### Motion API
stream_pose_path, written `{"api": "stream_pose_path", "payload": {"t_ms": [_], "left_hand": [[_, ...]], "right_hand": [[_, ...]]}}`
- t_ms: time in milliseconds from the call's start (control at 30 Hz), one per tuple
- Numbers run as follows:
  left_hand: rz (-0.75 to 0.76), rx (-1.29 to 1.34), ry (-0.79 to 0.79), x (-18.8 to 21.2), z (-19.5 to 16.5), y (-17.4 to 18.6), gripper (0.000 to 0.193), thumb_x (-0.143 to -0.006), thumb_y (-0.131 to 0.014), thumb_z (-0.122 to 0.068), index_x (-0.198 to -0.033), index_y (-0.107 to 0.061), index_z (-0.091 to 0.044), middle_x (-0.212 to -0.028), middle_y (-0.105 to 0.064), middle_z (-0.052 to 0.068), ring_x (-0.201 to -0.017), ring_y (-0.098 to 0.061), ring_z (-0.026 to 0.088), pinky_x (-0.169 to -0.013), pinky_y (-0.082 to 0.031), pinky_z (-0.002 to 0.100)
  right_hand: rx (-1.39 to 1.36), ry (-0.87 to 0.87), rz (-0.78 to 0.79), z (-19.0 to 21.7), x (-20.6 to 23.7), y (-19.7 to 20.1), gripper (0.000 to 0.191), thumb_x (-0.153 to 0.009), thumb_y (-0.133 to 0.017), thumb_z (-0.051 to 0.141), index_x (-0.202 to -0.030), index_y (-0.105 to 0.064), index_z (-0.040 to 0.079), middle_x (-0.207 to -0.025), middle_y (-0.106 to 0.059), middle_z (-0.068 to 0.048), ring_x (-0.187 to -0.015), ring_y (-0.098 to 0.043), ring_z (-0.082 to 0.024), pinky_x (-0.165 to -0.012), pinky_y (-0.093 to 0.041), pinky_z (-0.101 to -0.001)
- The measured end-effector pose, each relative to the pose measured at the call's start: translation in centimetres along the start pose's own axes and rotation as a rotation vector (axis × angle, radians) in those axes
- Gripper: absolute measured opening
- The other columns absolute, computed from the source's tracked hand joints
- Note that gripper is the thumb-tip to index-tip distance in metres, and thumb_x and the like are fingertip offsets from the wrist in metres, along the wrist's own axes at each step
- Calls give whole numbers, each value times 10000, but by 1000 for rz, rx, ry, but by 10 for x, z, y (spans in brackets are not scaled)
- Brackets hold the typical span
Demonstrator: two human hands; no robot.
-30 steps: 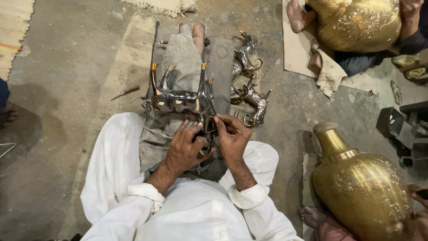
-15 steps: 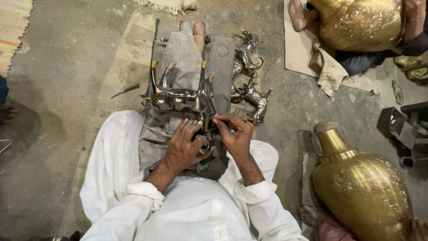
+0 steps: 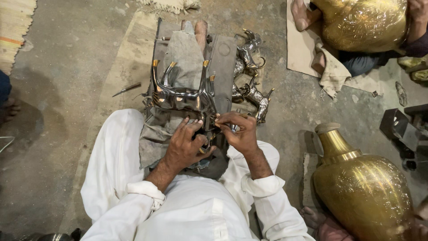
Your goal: The person sits on the floor holding a silvered metal animal figurine and rubs and buffs its surface and legs by hand, turning the figurine over to work different sides, with other finished figurines beside them.
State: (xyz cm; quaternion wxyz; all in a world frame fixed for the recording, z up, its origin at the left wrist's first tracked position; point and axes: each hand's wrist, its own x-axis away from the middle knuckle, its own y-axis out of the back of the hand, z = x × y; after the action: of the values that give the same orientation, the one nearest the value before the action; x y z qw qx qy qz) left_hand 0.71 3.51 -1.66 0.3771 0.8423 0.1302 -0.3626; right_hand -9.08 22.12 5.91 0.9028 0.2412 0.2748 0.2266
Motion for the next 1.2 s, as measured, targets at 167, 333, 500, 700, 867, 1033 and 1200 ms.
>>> {"api": "stream_pose_path", "payload": {"t_ms": [167, 333, 500, 700, 867, 1033, 1200], "left_hand": [[21, -15, 2, 2, 1, -4, 462, -823, -887, -416, -1000, -589, -111, -1222, -572, 174, -1192, -619, 339, -1131, -461, 604], [18, -24, -5, 3, 2, -4, 461, -809, -889, -411, -997, -590, -115, -1255, -578, 178, -1212, -619, 344, -1129, -464, 597], [31, -6, -3, 4, 4, -1, 458, -814, -891, -384, -1011, -593, -98, -1272, -574, 186, -1215, -616, 357, -1136, -469, 594], [21, 15, 0, 2, 2, -1, 455, -801, -897, -378, -1008, -611, -91, -1257, -570, 179, -1194, -615, 360, -1128, -461, 606], [16, 23, -15, 1, 3, 1, 462, -794, -898, -368, -990, -596, -78, -1278, -566, 204, -1199, -613, 378, -1118, -460, 610], [7, 29, -10, 1, 2, 0, 455, -804, -897, -366, -1000, -601, -81, -1266, -567, 196, -1196, -615, 372, -1128, -462, 609], [27, 9, -15, 3, 4, -3, 469, -810, -892, -387, -1007, -602, -75, -1226, -564, 209, -1200, -616, 372, -1120, -459, 610]], "right_hand": [[-237, -97, -2, -18, 6, -3, 116, -897, -763, -24, -998, -756, 32, -1005, -779, -87, -935, -774, -134, -820, -656, -253], [-351, -336, -393, -18, 17, -40, 122, -930, -772, 35, -1049, -752, 14, -944, -773, -62, -791, -721, -75, -663, -575, -185], [-372, -393, -522, -8, 16, -55, 154, -958, -758, 57, -1088, -735, -21, -953, -756, -41, -807, -680, -38, -696, -538, -161], [-397, -414, -552, 2, 10, -56, 151, -965, -742, 62, -1086, -730, -27, -956, -760, -52, -830, -711, -49, -744, -585, -176], [-342, -422, -557, 3, 9, -58, 138, -963, -757, 43, -1078, -747, -33, -934, -761, -58, -780, -671, -54, -689, -540, -184], [-304, -364, -499, 8, 12, -55, 124, -964, -753, 24, -1074, -748, -32, -933, -760, -50, -765, -662, -44, -651, -516, -181], [-68, -190, -405, 16, 9, -48, 122, -957, -759, 17, -1078, -759, -2, -946, -778, -46, -803, -723, -44, -670, -577, -184]]}}
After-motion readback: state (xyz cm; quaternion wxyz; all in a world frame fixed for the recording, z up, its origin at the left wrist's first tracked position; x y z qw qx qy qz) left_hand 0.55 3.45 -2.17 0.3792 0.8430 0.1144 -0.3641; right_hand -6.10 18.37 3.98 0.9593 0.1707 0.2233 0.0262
